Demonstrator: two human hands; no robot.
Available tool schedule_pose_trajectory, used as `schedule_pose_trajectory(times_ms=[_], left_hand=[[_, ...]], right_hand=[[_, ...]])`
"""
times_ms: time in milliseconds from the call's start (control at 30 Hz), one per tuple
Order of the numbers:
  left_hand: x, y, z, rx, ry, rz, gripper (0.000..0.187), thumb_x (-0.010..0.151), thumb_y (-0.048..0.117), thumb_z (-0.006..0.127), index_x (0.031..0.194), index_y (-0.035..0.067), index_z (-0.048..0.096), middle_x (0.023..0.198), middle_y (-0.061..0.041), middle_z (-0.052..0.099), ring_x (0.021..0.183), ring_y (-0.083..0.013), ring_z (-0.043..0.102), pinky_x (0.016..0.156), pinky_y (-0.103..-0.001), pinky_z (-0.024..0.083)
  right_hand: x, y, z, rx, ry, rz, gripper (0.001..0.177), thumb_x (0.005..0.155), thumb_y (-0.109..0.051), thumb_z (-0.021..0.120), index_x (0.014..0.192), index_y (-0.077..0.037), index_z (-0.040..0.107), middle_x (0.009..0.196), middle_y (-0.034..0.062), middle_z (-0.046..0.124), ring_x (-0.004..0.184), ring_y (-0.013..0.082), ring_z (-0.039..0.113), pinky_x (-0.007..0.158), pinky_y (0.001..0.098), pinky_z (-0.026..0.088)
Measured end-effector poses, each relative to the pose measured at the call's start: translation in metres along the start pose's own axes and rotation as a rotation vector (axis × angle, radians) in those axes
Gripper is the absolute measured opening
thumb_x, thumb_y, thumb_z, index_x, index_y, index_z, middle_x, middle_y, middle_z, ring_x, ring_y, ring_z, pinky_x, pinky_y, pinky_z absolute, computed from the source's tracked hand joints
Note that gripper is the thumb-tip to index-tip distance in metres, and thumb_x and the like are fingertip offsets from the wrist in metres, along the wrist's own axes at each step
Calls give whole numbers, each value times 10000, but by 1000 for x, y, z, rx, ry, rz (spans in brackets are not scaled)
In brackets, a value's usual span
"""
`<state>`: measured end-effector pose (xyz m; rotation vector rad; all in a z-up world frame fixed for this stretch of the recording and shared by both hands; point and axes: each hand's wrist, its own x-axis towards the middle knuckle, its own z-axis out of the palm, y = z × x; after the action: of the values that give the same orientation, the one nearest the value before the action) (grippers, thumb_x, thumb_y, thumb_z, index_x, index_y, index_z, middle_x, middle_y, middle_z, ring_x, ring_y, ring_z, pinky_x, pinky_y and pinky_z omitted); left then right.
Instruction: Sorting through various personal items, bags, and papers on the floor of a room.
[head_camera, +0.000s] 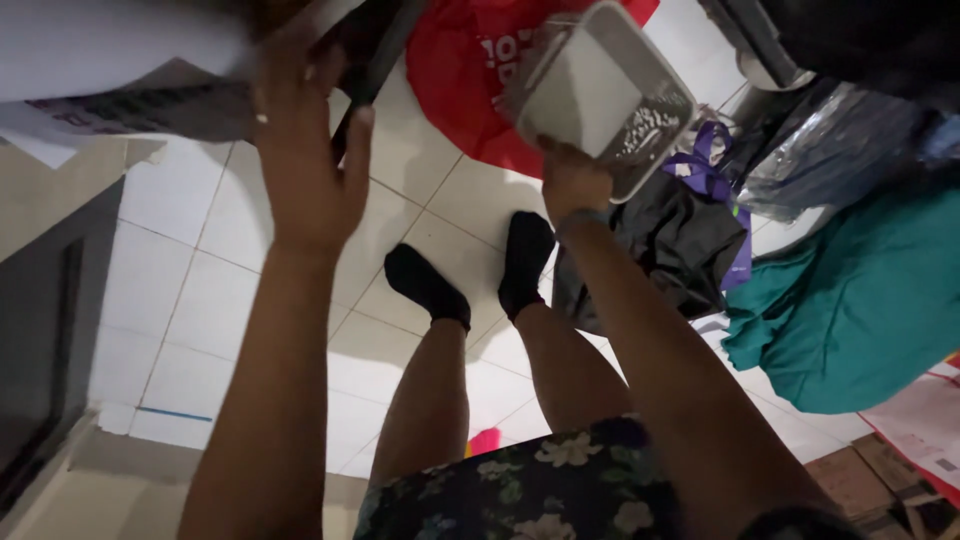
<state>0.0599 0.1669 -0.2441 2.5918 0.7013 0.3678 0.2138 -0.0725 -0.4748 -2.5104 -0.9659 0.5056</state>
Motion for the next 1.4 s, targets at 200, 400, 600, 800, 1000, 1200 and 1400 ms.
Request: schedule_pose_trajectory(times_ms=[200,400,600,800,1000,1200,1400], left_hand=[[-35,37,19,148,98,11,429,1080,261,695,1435,70,548,1539,-171,482,1427,-354,413,1187,-504,367],[-57,109,16,-497,119,-370,741,1066,336,660,1580,-62,305,1570,-259,374,1488,-402,358,1250,-519,309],[-60,160,-23,-825,116,-292,780,1061,292,547,1662,8,141,1671,-267,312,1545,-342,375,1276,-441,322],[-29,135,-49,-883,293,-576,729,1134,250,528,1670,20,90,1620,-215,444,1489,-291,448,1249,-403,350],[-12,98,-33,-868,296,-358,668,1244,273,524,1663,46,57,1679,-180,347,1567,-267,362,1308,-377,287],[-32,70,14,-872,473,-377,479,1246,278,484,1602,51,258,1501,-119,442,1329,-209,481,1181,-358,412],[-75,69,78,-561,678,-524,337,1167,195,580,1381,26,380,1307,-93,431,1124,-182,424,998,-341,391]], right_hand=[[-33,-54,-75,-17,-63,-252,272,980,-139,553,1194,-166,719,1149,130,721,1009,377,682,867,515,552],[-77,-84,-151,9,150,-365,202,936,-126,661,1100,-185,764,1280,82,694,1186,319,632,1075,480,454],[-58,-120,-238,-42,311,-479,198,919,-104,716,1077,-191,796,1274,46,681,1105,281,615,1262,714,152],[39,-167,-256,126,285,-896,170,841,-126,714,991,-178,776,1254,182,621,1231,410,563,1232,692,217],[73,-162,-230,211,213,-691,273,1007,-113,715,1262,-198,760,1482,162,500,1371,445,464,1170,528,423],[63,-89,-140,437,551,-455,614,959,-111,870,1446,-82,497,1480,216,360,1397,382,442,1193,460,449],[68,30,52,516,190,169,759,896,-203,851,1492,-48,407,1458,190,453,1348,392,519,1139,441,468]])
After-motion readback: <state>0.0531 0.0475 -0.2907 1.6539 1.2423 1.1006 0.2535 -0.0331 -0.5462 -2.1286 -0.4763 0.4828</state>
